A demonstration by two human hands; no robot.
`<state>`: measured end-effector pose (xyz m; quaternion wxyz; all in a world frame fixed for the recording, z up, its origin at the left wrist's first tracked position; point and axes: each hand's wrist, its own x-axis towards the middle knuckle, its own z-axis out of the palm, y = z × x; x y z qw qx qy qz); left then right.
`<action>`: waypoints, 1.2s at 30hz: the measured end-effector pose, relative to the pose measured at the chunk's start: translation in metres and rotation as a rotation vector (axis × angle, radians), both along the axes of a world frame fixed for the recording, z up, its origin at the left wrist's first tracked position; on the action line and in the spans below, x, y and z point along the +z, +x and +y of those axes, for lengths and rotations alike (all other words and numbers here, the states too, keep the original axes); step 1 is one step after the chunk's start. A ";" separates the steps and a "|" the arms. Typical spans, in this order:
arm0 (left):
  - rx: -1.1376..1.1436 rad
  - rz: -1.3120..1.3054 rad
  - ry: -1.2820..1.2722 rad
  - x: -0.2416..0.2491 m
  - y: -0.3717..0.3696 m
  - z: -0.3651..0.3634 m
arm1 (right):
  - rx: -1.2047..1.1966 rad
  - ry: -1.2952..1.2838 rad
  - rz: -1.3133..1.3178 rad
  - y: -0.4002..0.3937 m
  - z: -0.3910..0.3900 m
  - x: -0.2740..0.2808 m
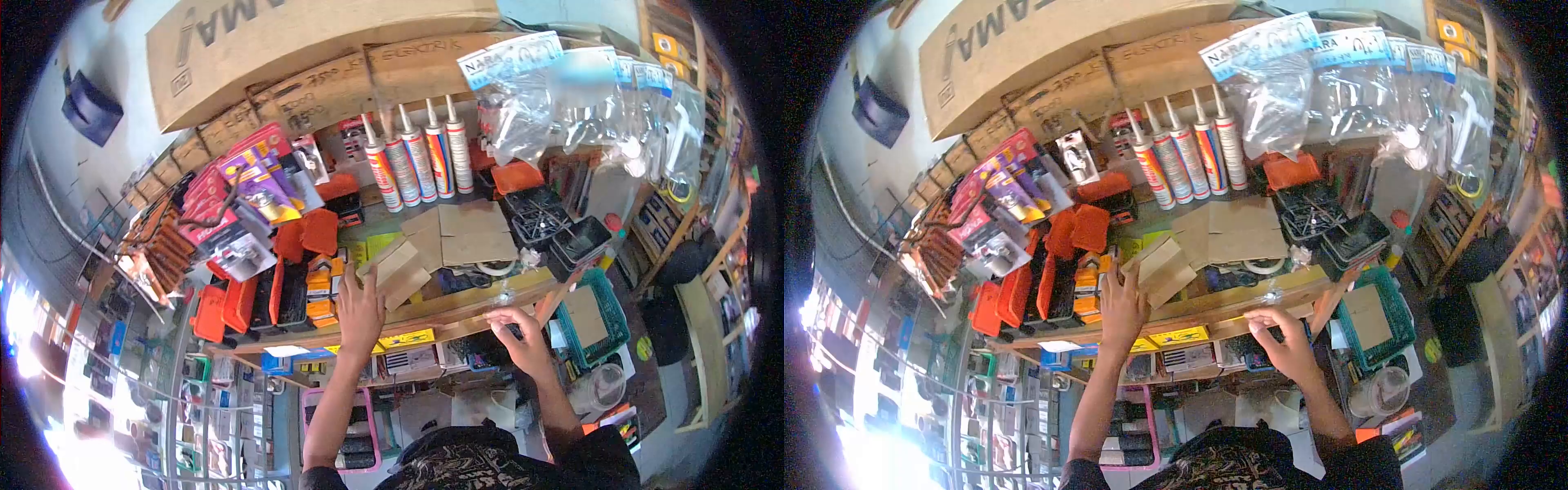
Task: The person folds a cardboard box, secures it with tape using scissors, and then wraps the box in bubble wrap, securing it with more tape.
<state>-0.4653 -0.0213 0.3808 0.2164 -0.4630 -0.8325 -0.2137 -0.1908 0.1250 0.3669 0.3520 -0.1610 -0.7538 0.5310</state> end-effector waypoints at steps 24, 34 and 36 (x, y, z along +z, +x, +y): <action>-0.122 0.004 0.314 0.072 0.015 -0.115 | 0.090 0.111 0.565 -0.218 -0.081 0.186; -0.267 -0.037 0.268 0.072 0.013 -0.099 | 0.251 -0.012 0.584 -0.197 -0.083 0.201; -0.294 -0.047 0.261 0.073 0.010 -0.095 | 0.338 -0.039 0.543 -0.188 -0.084 0.207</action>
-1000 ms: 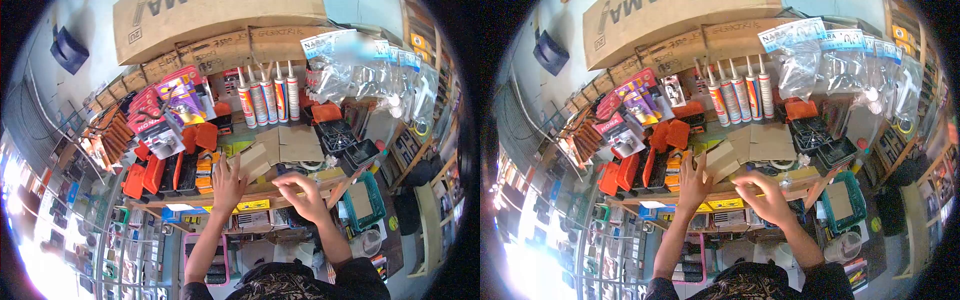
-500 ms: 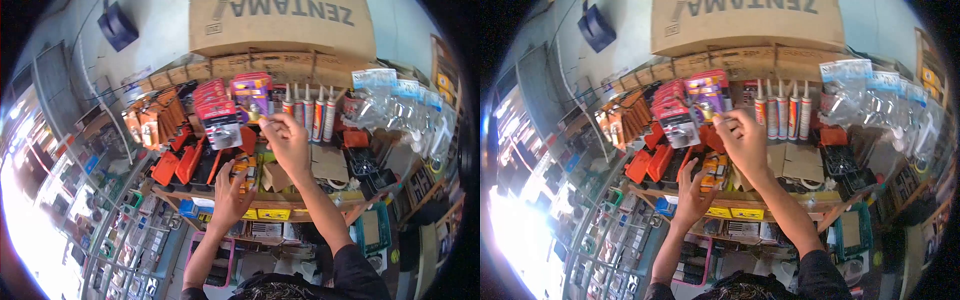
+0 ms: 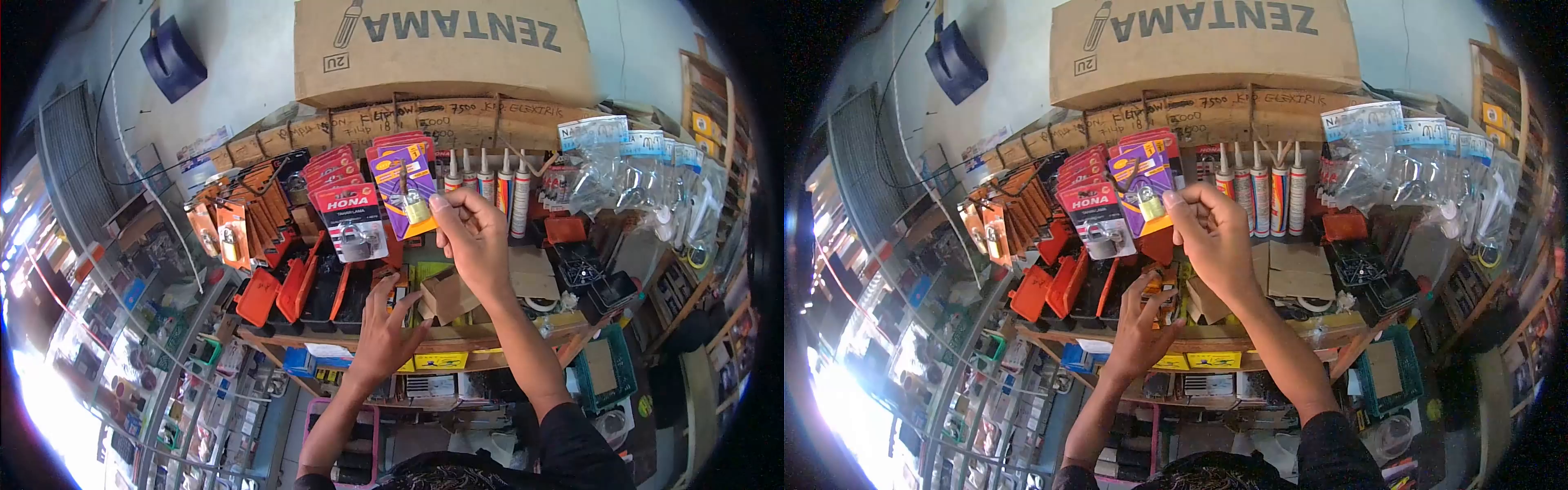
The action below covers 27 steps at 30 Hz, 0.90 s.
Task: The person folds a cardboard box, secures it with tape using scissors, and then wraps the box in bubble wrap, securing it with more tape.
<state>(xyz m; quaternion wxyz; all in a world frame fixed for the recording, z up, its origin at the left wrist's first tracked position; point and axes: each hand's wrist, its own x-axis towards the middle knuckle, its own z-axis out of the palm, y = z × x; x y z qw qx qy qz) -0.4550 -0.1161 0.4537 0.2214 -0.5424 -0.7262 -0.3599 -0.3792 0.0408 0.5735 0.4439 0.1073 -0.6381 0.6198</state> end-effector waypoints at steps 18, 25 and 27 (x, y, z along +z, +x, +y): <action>-0.287 -0.005 0.025 -0.009 -0.021 0.037 | -0.155 0.135 -0.074 -0.024 0.008 -0.010; -0.360 -0.057 -0.011 -0.011 -0.024 0.041 | -0.262 0.144 0.052 -0.021 0.004 -0.018; -0.376 -0.072 -0.029 -0.011 -0.026 0.041 | -0.236 0.085 0.045 -0.016 -0.002 -0.016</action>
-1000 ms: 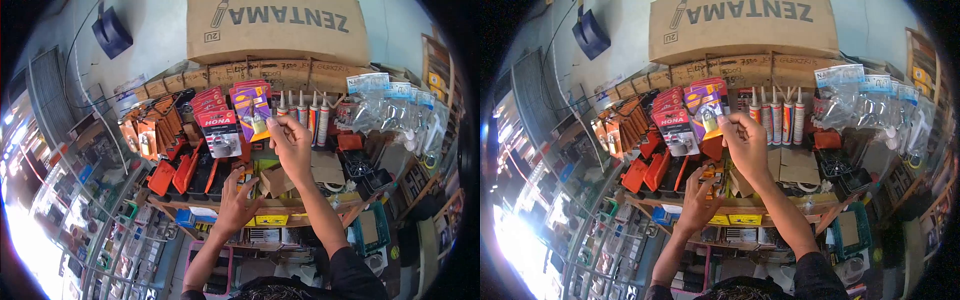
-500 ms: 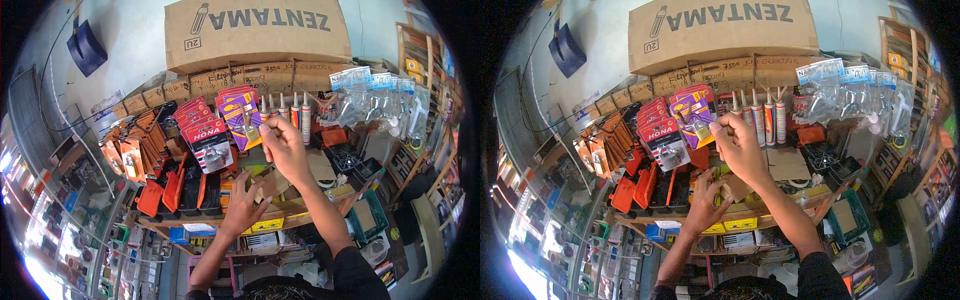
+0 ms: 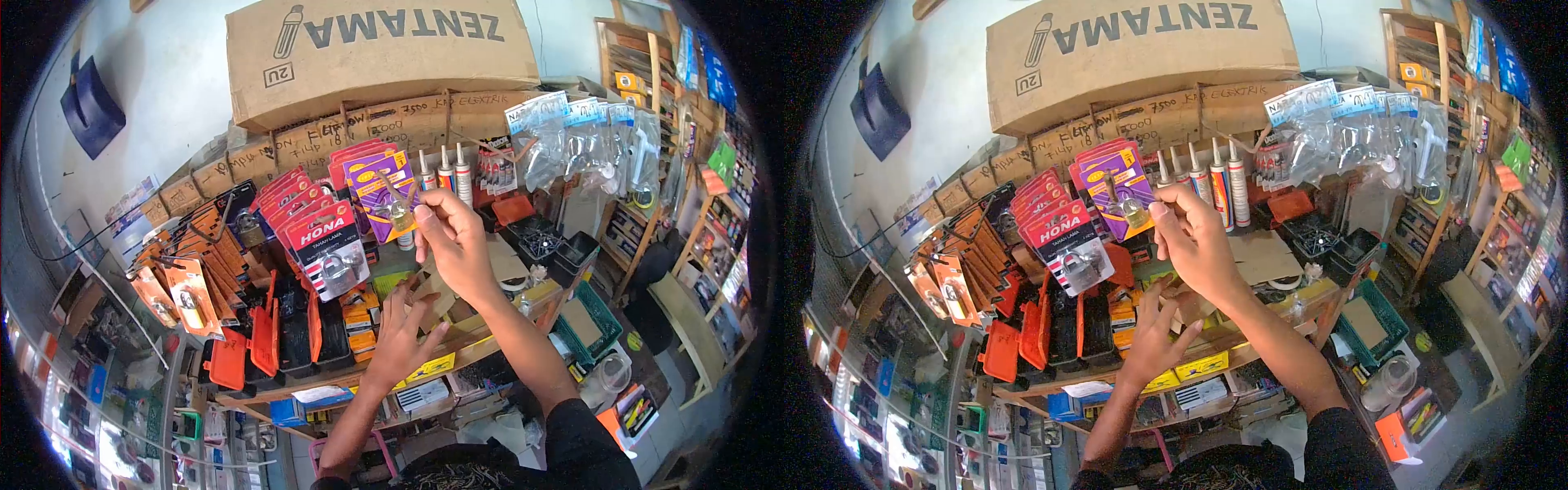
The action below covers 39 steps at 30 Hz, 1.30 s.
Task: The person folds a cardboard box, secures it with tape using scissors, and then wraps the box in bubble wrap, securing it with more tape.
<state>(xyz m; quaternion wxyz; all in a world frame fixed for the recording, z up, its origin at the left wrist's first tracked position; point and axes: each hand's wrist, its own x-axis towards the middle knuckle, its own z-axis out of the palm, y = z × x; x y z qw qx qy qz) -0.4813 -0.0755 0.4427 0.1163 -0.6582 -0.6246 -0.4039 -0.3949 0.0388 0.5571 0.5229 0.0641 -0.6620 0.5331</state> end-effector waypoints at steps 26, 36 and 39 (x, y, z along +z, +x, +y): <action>-0.113 -0.130 -0.013 -0.021 0.014 -0.011 | 0.037 -0.042 0.178 0.077 -0.042 0.040; 0.299 0.115 -0.062 -0.058 0.003 0.052 | -0.335 0.118 0.271 0.111 -0.004 0.004; 0.376 0.196 -0.028 -0.058 0.000 0.070 | -0.344 -0.037 0.027 0.116 0.016 -0.029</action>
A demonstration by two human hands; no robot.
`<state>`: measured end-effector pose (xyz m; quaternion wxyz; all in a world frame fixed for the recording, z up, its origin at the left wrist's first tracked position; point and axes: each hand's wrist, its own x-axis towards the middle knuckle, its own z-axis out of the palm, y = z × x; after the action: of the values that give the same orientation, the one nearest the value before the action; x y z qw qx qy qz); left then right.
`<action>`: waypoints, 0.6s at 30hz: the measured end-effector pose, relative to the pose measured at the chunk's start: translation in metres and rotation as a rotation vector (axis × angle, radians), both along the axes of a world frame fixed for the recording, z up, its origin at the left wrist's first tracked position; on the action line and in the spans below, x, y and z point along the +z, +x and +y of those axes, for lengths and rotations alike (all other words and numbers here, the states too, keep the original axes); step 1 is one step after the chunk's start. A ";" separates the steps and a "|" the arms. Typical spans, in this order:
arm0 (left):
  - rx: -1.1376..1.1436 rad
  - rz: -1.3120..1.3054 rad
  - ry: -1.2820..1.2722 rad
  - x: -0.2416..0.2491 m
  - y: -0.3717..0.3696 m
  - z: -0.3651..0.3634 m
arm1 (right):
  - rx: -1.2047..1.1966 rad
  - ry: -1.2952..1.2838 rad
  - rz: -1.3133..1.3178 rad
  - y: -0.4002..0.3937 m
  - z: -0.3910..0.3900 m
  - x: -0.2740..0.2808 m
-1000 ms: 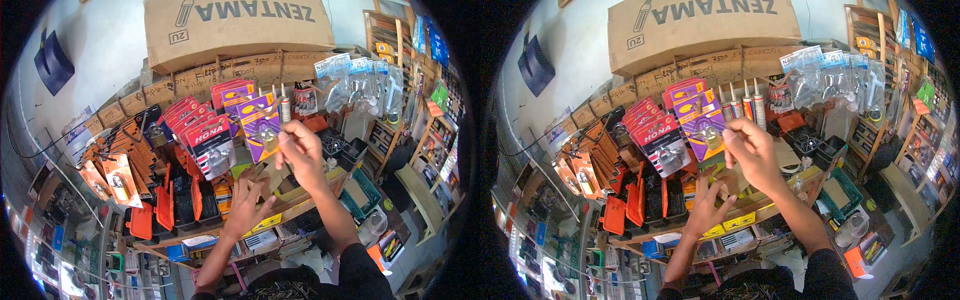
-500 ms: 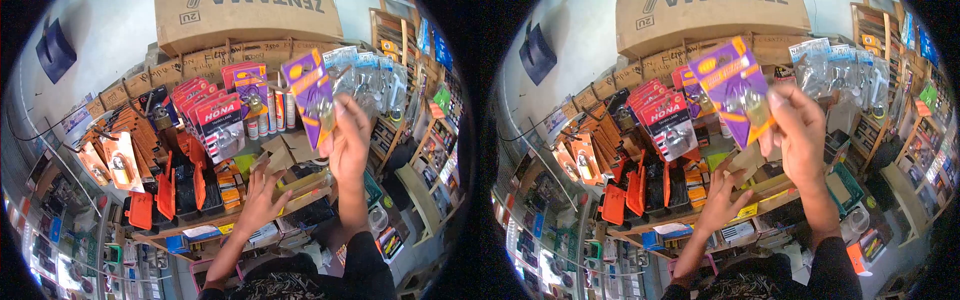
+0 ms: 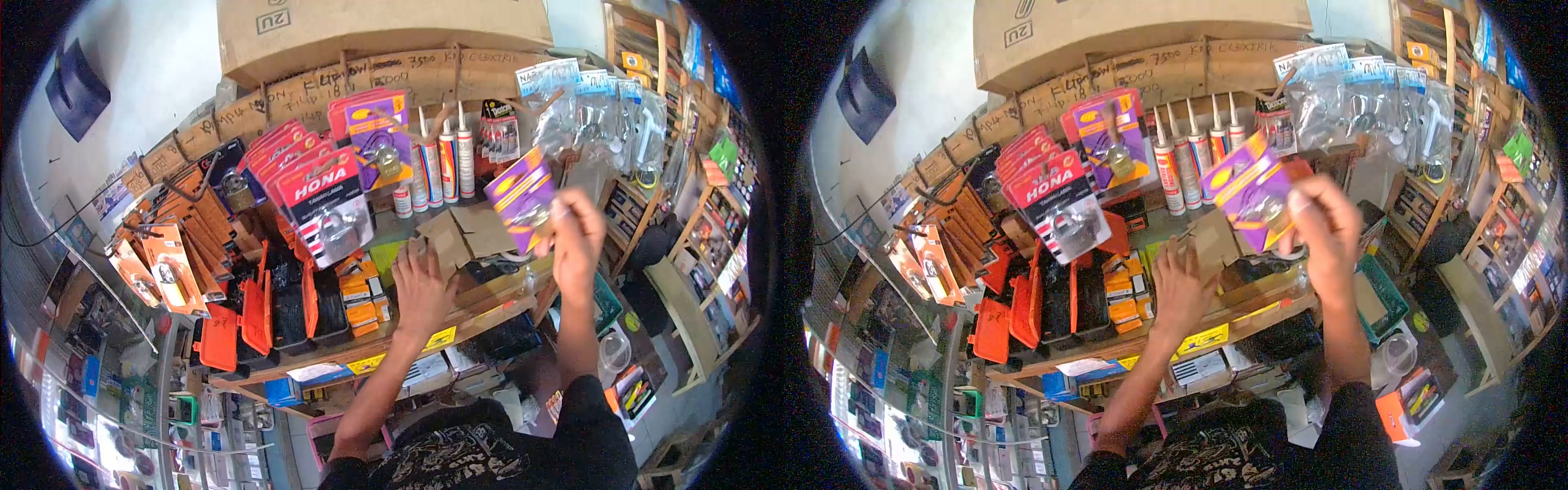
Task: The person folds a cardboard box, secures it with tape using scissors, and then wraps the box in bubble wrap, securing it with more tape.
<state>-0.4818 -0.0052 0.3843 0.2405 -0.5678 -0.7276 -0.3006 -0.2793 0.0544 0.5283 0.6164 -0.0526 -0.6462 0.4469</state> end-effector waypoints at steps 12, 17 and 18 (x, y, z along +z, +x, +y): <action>0.112 0.038 -0.389 -0.010 -0.040 0.027 | 0.263 -0.288 -0.558 0.017 0.103 -0.069; 0.126 0.192 -0.338 -0.023 -0.040 0.024 | 0.271 -0.311 -0.734 -0.017 0.152 -0.130; 0.105 0.223 -0.308 -0.024 -0.041 0.025 | 0.280 -0.316 -0.738 -0.029 0.161 -0.139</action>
<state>-0.5230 0.0194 0.3605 0.2452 -0.5891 -0.7623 -0.1082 -0.3086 0.2150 0.3898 0.2613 -0.2146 -0.7479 0.5712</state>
